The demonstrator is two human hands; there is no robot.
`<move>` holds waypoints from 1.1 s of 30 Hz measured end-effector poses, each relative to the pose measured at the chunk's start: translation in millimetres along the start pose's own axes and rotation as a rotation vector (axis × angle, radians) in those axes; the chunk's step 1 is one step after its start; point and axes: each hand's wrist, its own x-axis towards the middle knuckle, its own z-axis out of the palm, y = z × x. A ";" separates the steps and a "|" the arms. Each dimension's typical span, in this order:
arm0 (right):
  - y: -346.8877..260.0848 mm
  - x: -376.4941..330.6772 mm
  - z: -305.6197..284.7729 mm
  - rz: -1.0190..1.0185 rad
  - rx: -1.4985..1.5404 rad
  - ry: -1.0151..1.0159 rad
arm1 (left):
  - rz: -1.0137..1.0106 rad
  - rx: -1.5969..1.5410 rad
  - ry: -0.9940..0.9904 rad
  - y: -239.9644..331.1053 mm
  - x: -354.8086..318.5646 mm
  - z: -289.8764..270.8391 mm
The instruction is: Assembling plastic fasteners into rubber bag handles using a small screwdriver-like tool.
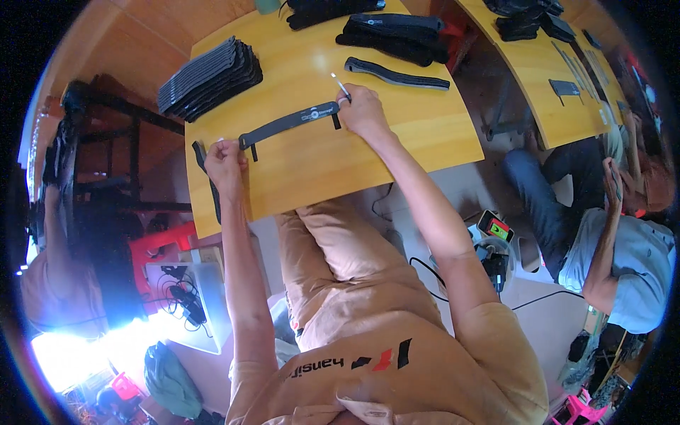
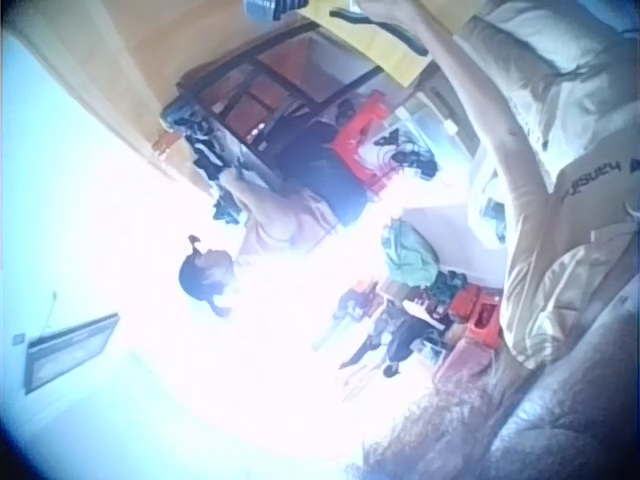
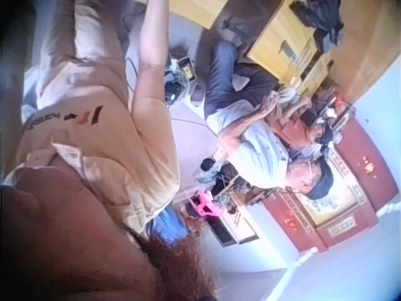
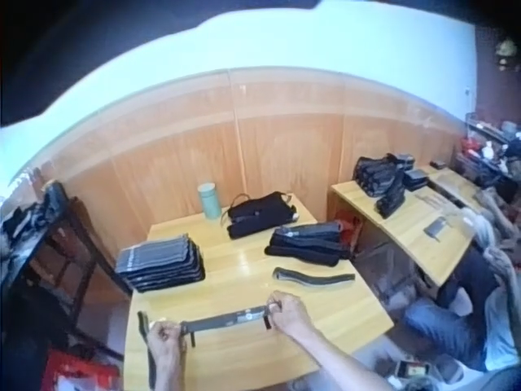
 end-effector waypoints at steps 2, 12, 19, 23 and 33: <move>-3.4 -7.5 -12.9 -0.067 -0.137 0.059 | 0.174 -0.001 0.105 -1.4 -6.9 -3.2; 7.2 -34.9 -23.0 -0.281 -0.650 0.267 | 0.737 0.953 -0.363 18.9 -62.6 77.9; 3.4 -35.7 -18.4 -0.315 -0.642 0.248 | 0.668 1.103 -0.424 17.5 -65.2 81.0; 2.4 -37.6 -22.4 -0.323 -0.652 0.307 | 0.675 0.840 -0.315 30.1 -63.2 68.8; 0.7 -37.3 -20.4 -0.342 -0.705 0.293 | 0.284 1.066 0.180 22.0 -66.7 -79.8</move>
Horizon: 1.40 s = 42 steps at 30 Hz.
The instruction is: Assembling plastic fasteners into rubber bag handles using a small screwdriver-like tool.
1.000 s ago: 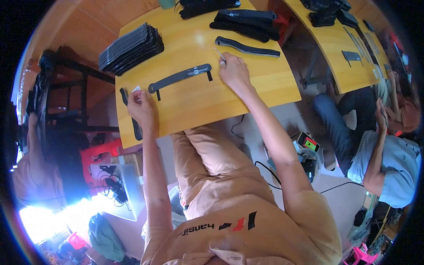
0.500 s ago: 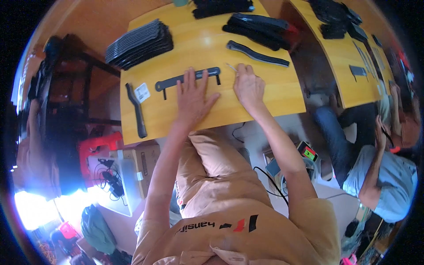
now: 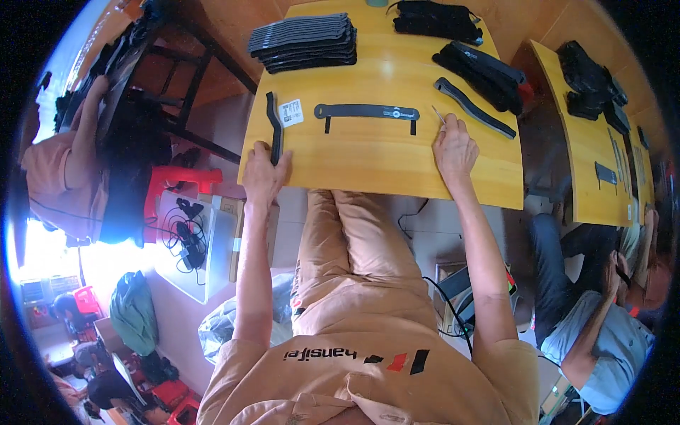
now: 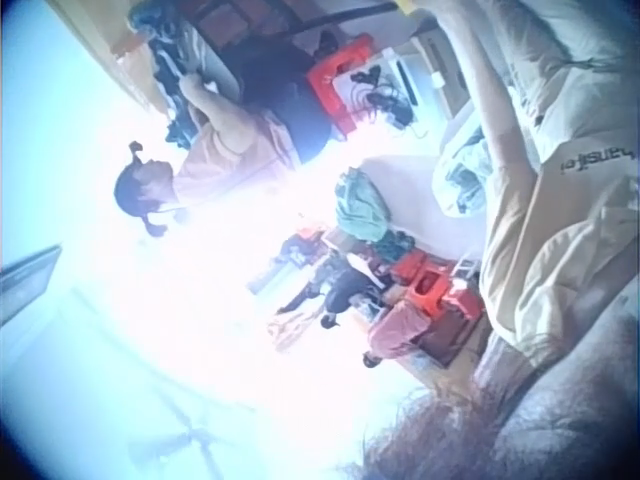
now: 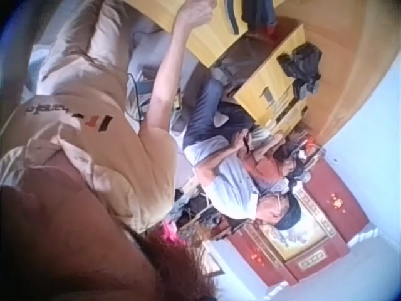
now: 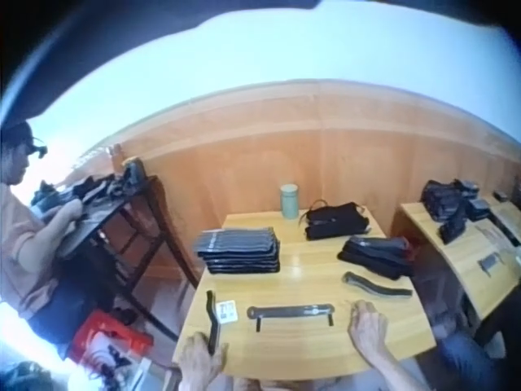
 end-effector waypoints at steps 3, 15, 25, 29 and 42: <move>-1.7 -1.6 -0.5 -0.006 0.019 -0.006 | -0.054 -0.069 -0.102 -24.8 -2.2 2.0; -71.0 -53.0 -57.4 -0.020 0.926 -0.413 | -0.496 -2.317 -0.494 14.2 -104.0 -61.3; -123.2 -89.0 -126.7 -0.271 1.104 -0.862 | -0.557 -2.072 -0.430 38.2 -109.7 -64.4; -122.6 -92.5 -128.9 -0.309 1.120 -0.822 | -0.579 -1.996 -0.425 43.4 -110.2 -67.6; -121.8 -87.1 -134.6 -0.365 0.956 -0.870 | -0.599 -1.961 -0.408 44.9 -115.0 -62.0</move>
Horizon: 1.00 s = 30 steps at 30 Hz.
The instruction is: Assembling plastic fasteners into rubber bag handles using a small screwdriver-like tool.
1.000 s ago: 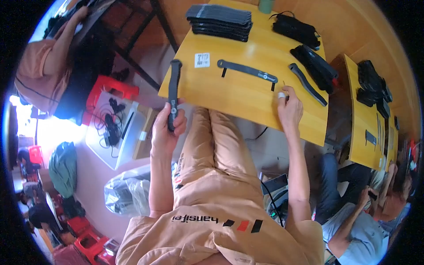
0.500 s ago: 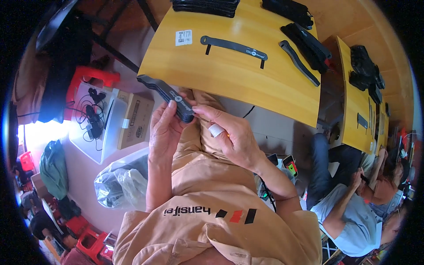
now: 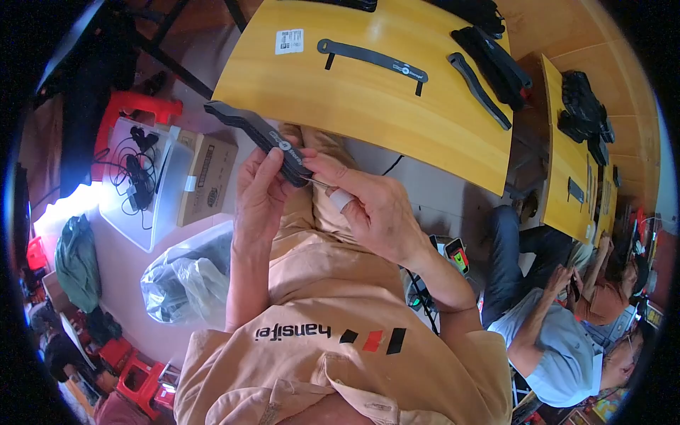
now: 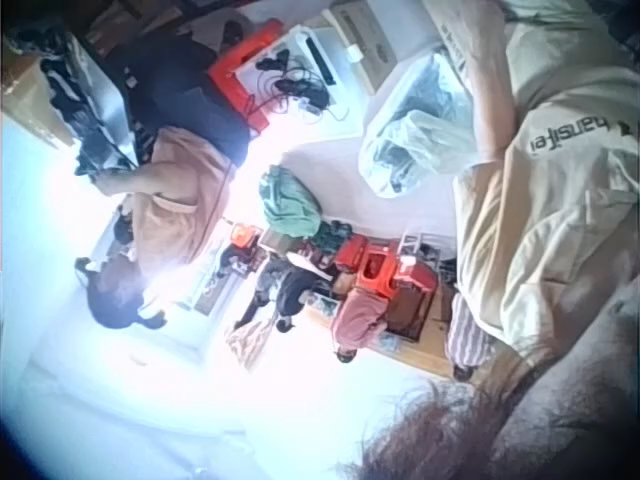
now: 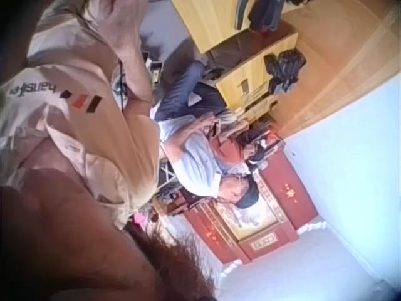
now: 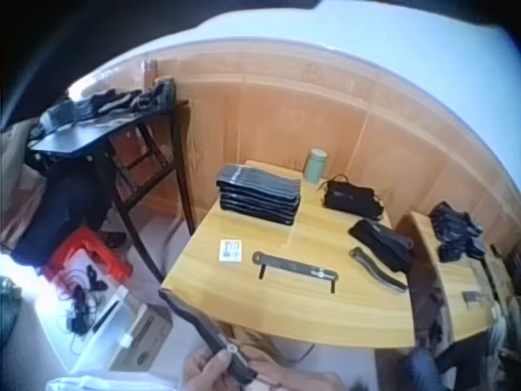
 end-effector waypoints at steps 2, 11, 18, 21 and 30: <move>0.8 -0.3 -0.4 0.008 0.024 0.002 | 0.031 0.047 0.010 -0.3 -0.5 0.8; 6.0 -2.6 -1.3 0.100 0.042 -0.019 | 0.157 0.145 0.071 0.6 -3.4 6.8; 12.6 -3.6 2.6 0.058 0.051 0.024 | 0.161 0.176 0.076 -1.4 -1.0 6.1; 12.5 -3.0 1.9 0.070 0.044 0.013 | 0.177 0.224 0.090 -1.5 -1.7 6.9; 12.3 -1.8 2.3 0.108 0.047 0.006 | 0.264 0.313 0.117 -4.9 -3.7 11.0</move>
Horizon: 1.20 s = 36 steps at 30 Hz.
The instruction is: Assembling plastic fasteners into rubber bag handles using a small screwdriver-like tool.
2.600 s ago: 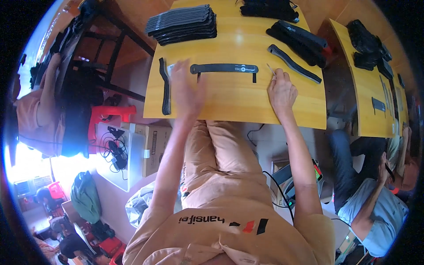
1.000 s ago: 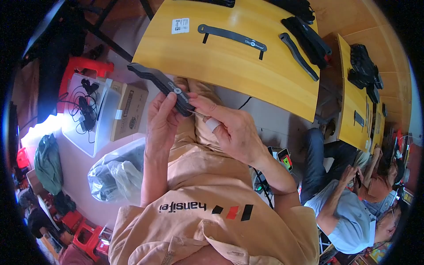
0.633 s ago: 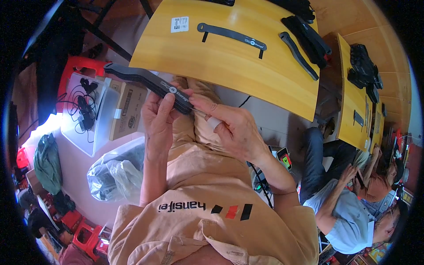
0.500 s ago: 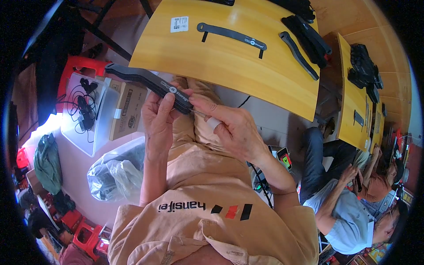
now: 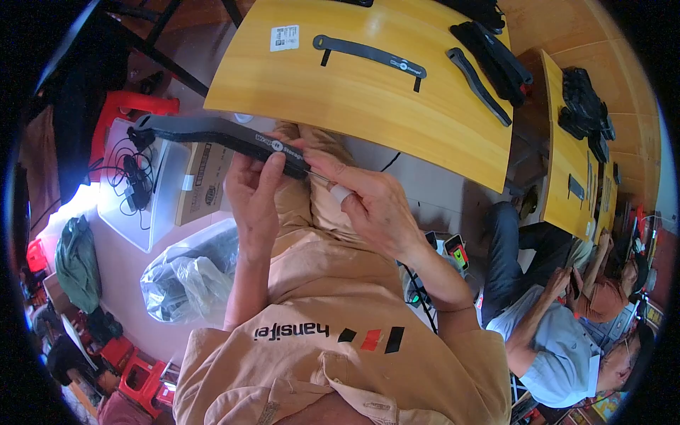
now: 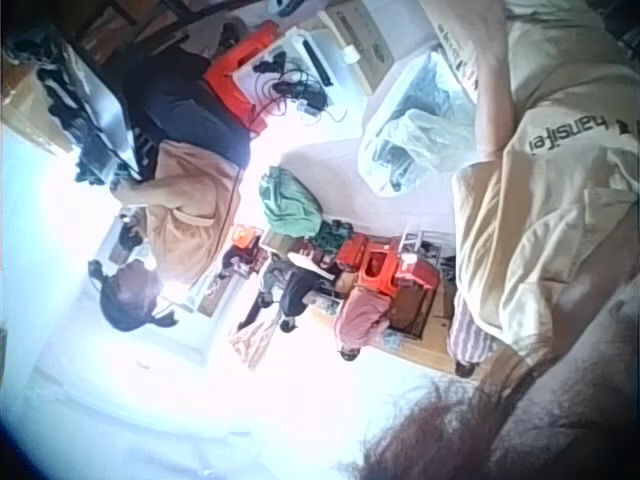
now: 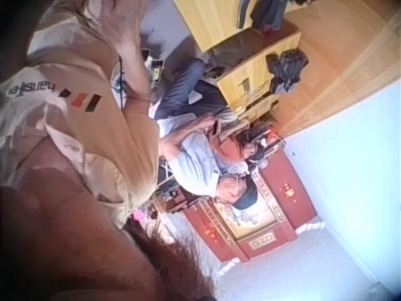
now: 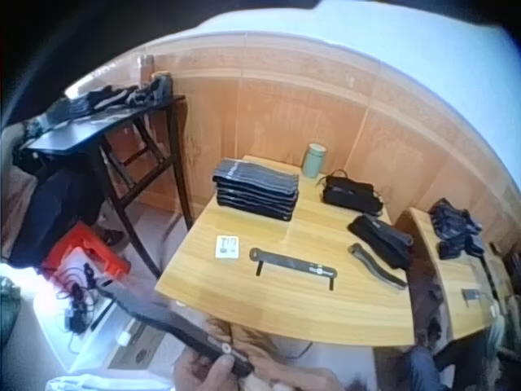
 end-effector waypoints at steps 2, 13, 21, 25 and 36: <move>0.0 0.5 0.3 0.002 0.012 0.003 | 0.078 0.122 0.017 0.6 -1.3 1.3; 6.4 1.4 9.9 0.075 0.138 0.084 | 0.185 0.088 0.125 -10.4 -6.4 9.1; 12.4 6.8 14.9 0.105 0.265 0.105 | 0.198 0.097 0.147 -12.3 -5.2 8.9; 13.9 7.8 12.8 0.014 0.052 0.072 | 0.257 0.166 0.163 -15.9 -7.7 8.6; 19.7 6.9 33.1 -0.073 0.097 0.267 | 0.319 0.136 0.157 -21.8 -0.2 7.7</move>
